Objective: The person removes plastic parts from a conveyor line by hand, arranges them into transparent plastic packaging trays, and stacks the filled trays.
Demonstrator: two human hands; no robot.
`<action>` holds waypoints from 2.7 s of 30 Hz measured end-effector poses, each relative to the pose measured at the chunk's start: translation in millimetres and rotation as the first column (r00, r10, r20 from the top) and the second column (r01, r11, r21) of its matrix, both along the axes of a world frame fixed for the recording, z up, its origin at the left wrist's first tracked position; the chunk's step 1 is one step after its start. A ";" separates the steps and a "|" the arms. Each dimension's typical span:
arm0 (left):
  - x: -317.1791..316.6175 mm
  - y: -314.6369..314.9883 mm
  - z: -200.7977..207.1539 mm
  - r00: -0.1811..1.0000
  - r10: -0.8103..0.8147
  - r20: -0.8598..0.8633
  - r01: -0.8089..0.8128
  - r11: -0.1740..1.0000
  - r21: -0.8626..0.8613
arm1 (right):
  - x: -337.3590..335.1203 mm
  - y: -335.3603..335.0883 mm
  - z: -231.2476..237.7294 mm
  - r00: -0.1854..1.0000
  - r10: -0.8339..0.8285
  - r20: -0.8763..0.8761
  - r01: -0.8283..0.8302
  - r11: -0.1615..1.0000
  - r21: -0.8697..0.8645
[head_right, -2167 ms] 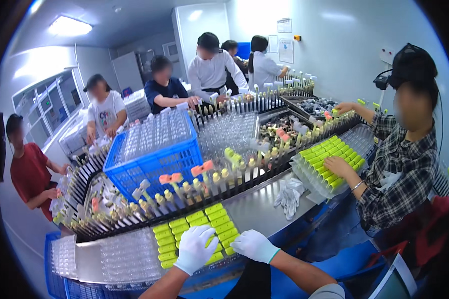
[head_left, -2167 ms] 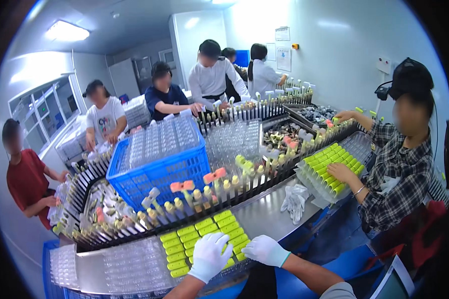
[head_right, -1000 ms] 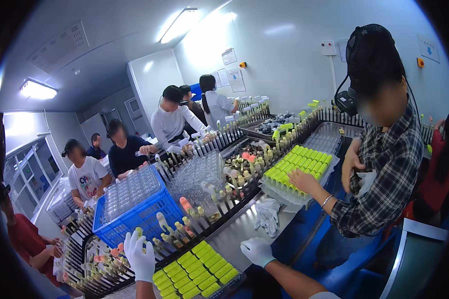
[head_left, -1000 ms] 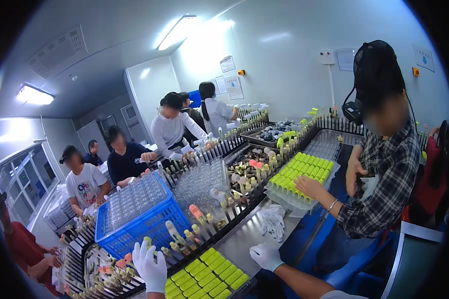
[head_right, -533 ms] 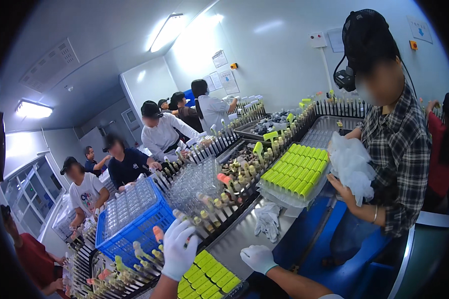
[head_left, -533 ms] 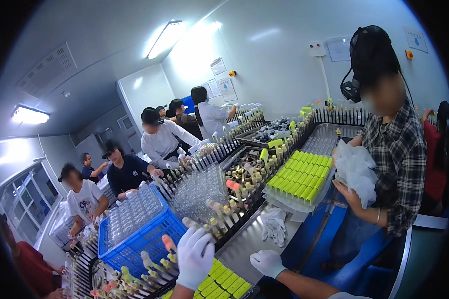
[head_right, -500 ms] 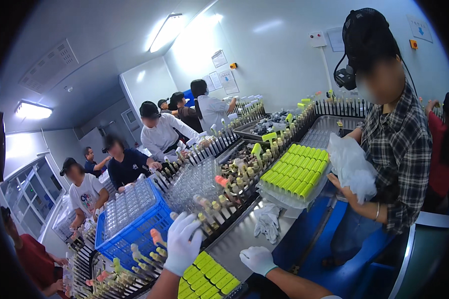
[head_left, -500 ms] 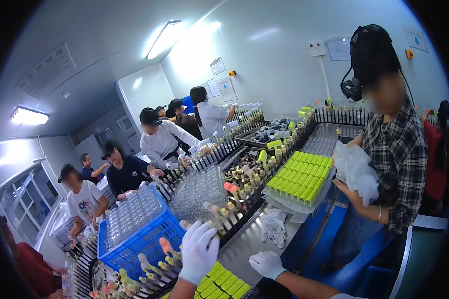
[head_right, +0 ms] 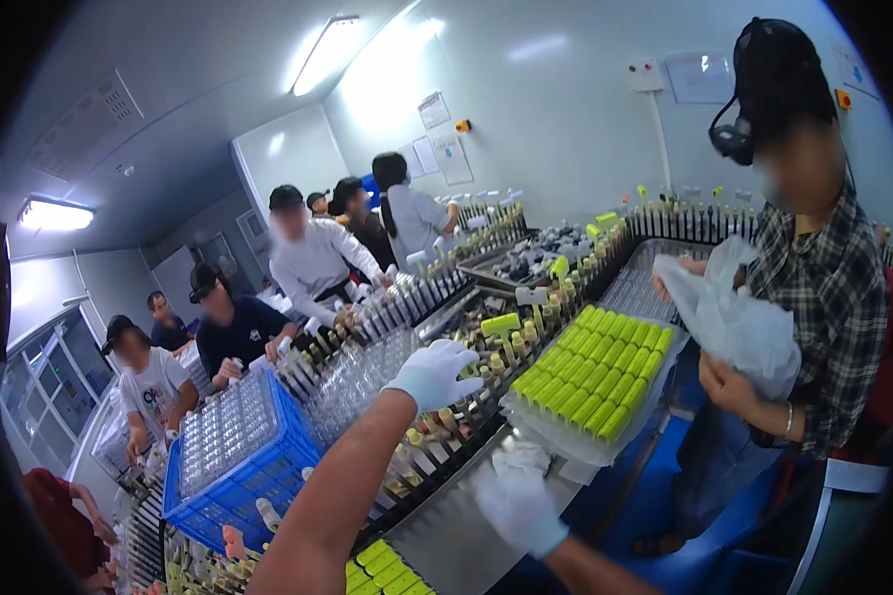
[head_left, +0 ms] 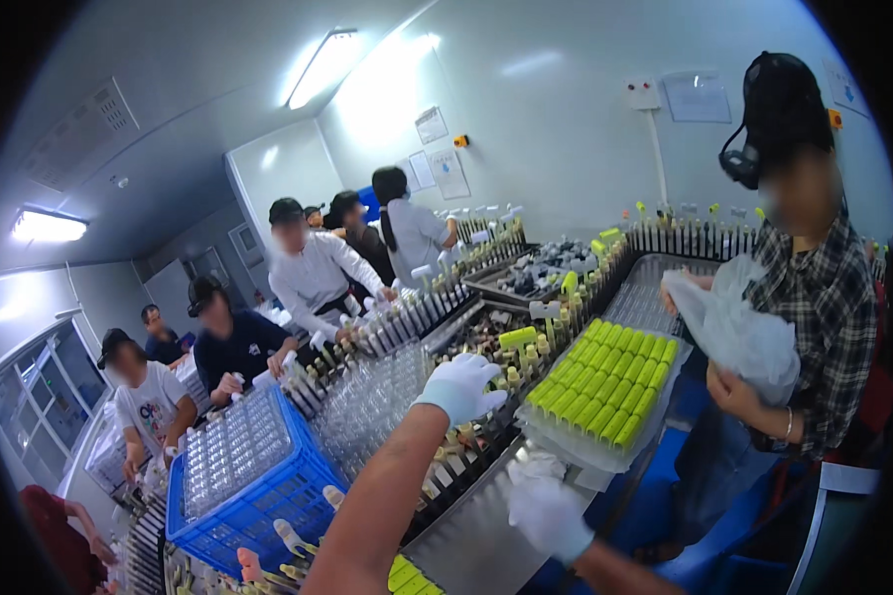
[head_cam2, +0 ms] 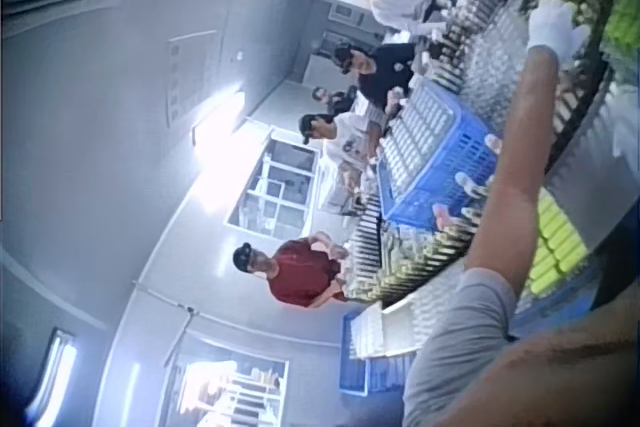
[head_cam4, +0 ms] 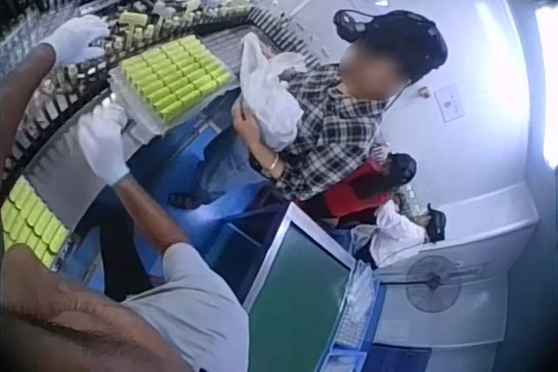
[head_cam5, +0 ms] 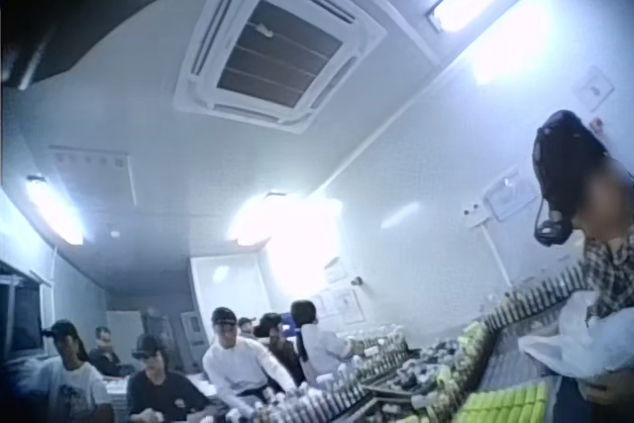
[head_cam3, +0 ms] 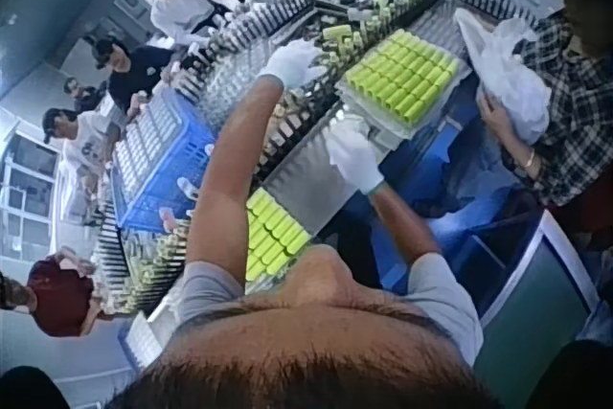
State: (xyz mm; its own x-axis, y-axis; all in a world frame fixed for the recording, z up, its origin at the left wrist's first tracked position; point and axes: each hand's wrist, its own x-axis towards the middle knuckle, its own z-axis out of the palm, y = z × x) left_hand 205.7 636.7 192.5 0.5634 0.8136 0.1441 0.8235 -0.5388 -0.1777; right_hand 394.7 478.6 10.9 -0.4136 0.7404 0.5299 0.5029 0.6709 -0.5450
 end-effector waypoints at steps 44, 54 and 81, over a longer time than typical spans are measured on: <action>-136.0 -628.7 -170.8 0.590 0.628 0.508 -0.661 0.737 -0.143 | -165.0 -267.0 -10.6 0.641 0.591 0.490 -0.734 0.658 0.167; -130.3 -634.2 -178.3 0.646 0.641 0.415 -0.703 0.712 -0.005 | -168.7 -277.5 -24.7 0.637 0.668 0.385 -0.761 0.626 0.171; -163.4 -270.1 6.7 0.931 0.347 -0.108 -0.296 0.897 0.328 | -123.1 148.0 145.7 0.836 -0.262 0.482 0.127 0.947 0.295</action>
